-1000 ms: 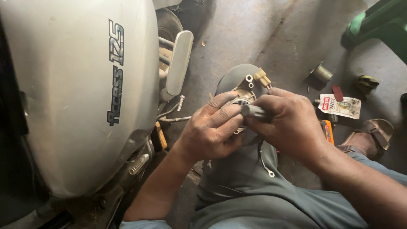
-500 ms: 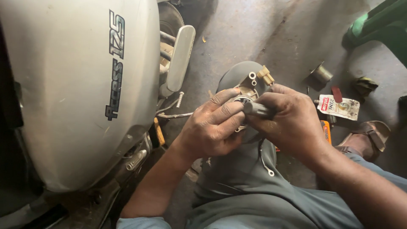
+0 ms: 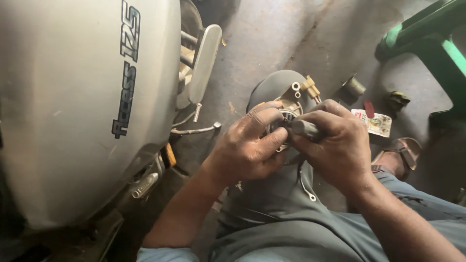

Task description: Servicing and assembling a motorcycle starter motor component.

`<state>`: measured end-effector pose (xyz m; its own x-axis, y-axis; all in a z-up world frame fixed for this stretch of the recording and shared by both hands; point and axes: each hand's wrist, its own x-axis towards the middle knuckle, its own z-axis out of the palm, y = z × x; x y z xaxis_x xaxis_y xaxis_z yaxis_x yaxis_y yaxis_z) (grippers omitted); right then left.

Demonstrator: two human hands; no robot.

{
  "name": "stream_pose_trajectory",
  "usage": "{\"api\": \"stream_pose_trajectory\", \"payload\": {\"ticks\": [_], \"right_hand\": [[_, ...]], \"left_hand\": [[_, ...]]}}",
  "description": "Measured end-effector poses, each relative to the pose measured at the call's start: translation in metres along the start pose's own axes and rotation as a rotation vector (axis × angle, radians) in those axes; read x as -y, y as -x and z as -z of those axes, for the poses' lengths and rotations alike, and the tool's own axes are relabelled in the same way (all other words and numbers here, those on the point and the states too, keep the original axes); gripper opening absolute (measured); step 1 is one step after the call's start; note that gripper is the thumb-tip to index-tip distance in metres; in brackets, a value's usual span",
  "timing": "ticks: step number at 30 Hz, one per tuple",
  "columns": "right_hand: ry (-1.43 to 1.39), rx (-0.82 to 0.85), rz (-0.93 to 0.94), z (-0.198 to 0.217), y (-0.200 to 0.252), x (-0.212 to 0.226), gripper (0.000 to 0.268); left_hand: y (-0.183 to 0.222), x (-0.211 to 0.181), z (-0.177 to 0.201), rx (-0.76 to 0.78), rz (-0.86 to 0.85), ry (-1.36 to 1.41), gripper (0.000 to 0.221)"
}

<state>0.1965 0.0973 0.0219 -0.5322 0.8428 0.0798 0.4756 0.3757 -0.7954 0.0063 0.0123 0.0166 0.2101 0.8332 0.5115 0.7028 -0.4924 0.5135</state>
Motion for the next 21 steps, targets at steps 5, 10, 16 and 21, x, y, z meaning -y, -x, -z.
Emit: {"api": "stream_pose_trajectory", "payload": {"ticks": [5, 10, 16, 21], "right_hand": [[-0.015, 0.005, 0.039, -0.0046, 0.003, 0.0043, 0.02], [-0.077, -0.043, -0.007, -0.0071, 0.0055, 0.0086, 0.018], [-0.045, -0.063, -0.034, -0.0076, 0.0064, 0.0083, 0.018], [-0.041, -0.058, 0.033, -0.0089, 0.0061, 0.0043, 0.018]], "left_hand": [[0.0064, 0.0032, 0.0003, -0.023, -0.001, 0.016, 0.036], [0.0081, 0.0052, 0.0018, -0.029, -0.032, 0.005, 0.036], [0.0084, 0.0066, 0.0024, -0.027, -0.044, 0.038, 0.036], [0.01, 0.0065, 0.0023, -0.032, -0.035, 0.046, 0.035]]}}
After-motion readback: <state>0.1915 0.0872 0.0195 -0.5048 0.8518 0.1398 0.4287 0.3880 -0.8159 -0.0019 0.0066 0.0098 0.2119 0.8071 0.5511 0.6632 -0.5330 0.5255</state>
